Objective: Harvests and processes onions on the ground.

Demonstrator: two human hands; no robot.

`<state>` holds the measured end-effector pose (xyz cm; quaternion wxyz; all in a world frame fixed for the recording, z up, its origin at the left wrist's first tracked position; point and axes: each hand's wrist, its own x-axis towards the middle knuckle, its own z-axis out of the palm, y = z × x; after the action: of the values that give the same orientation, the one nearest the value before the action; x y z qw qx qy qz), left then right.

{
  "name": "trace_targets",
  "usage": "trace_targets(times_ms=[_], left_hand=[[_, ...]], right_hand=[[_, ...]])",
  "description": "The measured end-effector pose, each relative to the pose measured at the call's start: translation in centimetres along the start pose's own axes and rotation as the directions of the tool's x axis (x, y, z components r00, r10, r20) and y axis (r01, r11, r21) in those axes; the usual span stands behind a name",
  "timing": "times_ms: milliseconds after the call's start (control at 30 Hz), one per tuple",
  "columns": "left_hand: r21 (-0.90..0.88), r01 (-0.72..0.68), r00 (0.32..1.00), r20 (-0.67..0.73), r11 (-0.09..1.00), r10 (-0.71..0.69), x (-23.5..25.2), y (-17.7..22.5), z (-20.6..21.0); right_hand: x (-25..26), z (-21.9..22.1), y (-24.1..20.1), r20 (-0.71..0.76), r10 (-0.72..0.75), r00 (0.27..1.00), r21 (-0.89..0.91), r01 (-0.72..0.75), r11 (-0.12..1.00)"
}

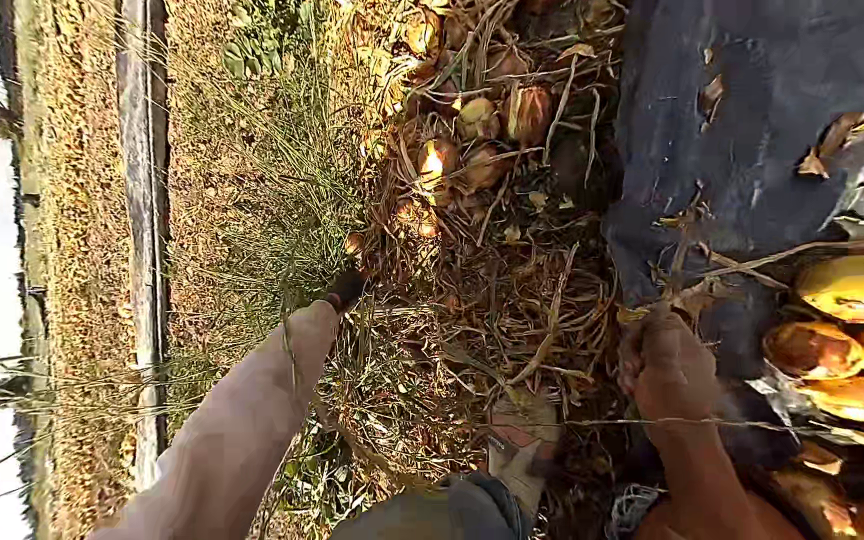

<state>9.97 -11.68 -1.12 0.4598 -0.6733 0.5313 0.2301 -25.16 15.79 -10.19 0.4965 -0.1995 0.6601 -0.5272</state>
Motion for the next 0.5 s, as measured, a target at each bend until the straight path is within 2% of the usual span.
trace_targets(times_ms=[33,67,133,200,300,367,400,500], left_hand=[[-0.049,-0.173,0.956,-0.251,0.984,0.156,1.2,0.1,2.2],[-0.107,-0.287,0.924,-0.292,0.952,0.246,1.1,1.4,2.7],[-0.248,-0.457,0.884,-0.234,0.854,0.405,-2.4,4.8,2.6],[-0.4,-0.568,0.821,-0.208,0.72,0.532,-8.4,8.5,2.7],[-0.578,-0.611,0.729,-0.144,0.541,0.669,-16.4,12.3,3.0],[-0.691,-0.615,0.655,-0.178,0.381,0.734,-18.5,12.8,4.0],[-0.711,-0.614,0.643,-0.199,0.343,0.74,-18.5,12.5,4.6],[-0.649,-0.647,0.672,-0.237,0.4,0.701,-15.8,10.2,5.8]], right_hand=[[-0.1,0.1,0.0,0.007,0.031,0.999,-0.042,-0.031,0.999],[-0.2,0.3,-0.1,0.018,0.07,0.997,-0.096,-0.068,0.993],[-0.6,1.1,-0.7,0.067,0.156,0.985,-0.198,-0.14,0.97],[-1.4,2.4,-0.7,0.128,0.216,0.968,-0.213,-0.186,0.959],[-3.1,3.4,-1.6,0.239,0.158,0.958,-0.092,-0.139,0.986],[-4.0,2.9,-2.5,0.311,0.056,0.949,0.072,-0.083,0.994],[-4.4,2.5,-3.1,0.329,0.039,0.944,0.133,-0.087,0.987],[-4.9,2.6,-3.8,0.378,-0.034,0.925,0.285,-0.081,0.955]])
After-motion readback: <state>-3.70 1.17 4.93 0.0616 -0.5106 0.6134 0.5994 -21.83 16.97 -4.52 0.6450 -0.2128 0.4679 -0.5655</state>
